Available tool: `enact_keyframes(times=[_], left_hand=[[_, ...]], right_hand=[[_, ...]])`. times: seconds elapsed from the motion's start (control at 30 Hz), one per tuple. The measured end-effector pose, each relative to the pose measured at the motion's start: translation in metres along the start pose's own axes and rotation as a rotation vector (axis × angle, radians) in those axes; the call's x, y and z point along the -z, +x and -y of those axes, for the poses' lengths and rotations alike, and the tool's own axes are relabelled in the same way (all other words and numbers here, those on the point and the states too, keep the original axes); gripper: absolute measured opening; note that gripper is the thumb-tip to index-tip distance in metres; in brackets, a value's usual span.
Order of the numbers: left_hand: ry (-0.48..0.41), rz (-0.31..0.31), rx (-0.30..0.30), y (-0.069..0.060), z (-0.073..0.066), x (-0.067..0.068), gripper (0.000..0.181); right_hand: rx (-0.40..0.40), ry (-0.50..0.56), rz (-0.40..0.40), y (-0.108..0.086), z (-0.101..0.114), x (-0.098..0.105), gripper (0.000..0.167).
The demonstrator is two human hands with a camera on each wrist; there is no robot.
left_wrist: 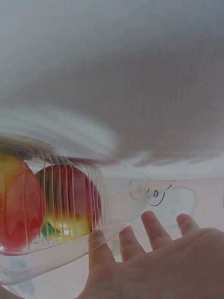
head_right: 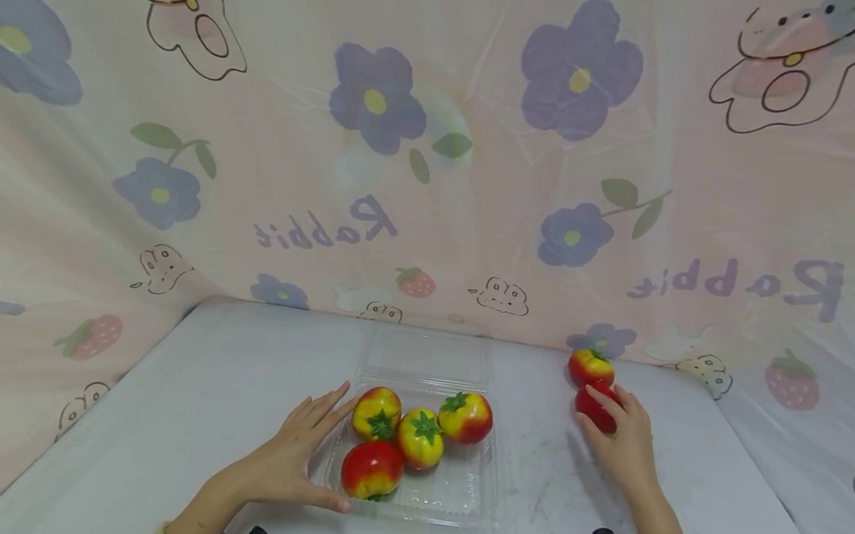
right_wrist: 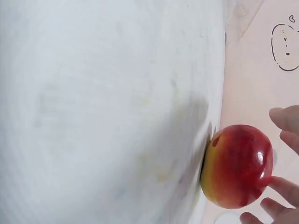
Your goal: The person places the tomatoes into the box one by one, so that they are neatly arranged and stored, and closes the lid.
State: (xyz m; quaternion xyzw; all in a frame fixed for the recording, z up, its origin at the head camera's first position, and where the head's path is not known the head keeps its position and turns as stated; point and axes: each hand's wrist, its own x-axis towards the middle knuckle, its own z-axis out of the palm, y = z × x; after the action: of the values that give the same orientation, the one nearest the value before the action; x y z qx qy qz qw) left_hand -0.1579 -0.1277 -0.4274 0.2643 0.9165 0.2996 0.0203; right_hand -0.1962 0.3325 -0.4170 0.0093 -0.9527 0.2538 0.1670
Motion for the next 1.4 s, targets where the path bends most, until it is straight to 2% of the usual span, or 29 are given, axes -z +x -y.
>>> enact_keyframes(times=[0.7,0.97,1.4], left_hand=[[-0.002,0.017,0.012,0.003,-0.002,0.002,0.115],[0.008,0.017,0.024,0.002,-0.002,0.002,0.116],[0.006,0.02,0.023,0.0,-0.002,0.002,0.116]], right_hand=[[-0.029,0.0,0.027,0.005,-0.013,0.003,0.048],[-0.061,0.002,0.074,0.007,-0.012,0.003,0.052],[-0.002,-0.014,0.034,0.007,-0.015,-0.002,0.05]])
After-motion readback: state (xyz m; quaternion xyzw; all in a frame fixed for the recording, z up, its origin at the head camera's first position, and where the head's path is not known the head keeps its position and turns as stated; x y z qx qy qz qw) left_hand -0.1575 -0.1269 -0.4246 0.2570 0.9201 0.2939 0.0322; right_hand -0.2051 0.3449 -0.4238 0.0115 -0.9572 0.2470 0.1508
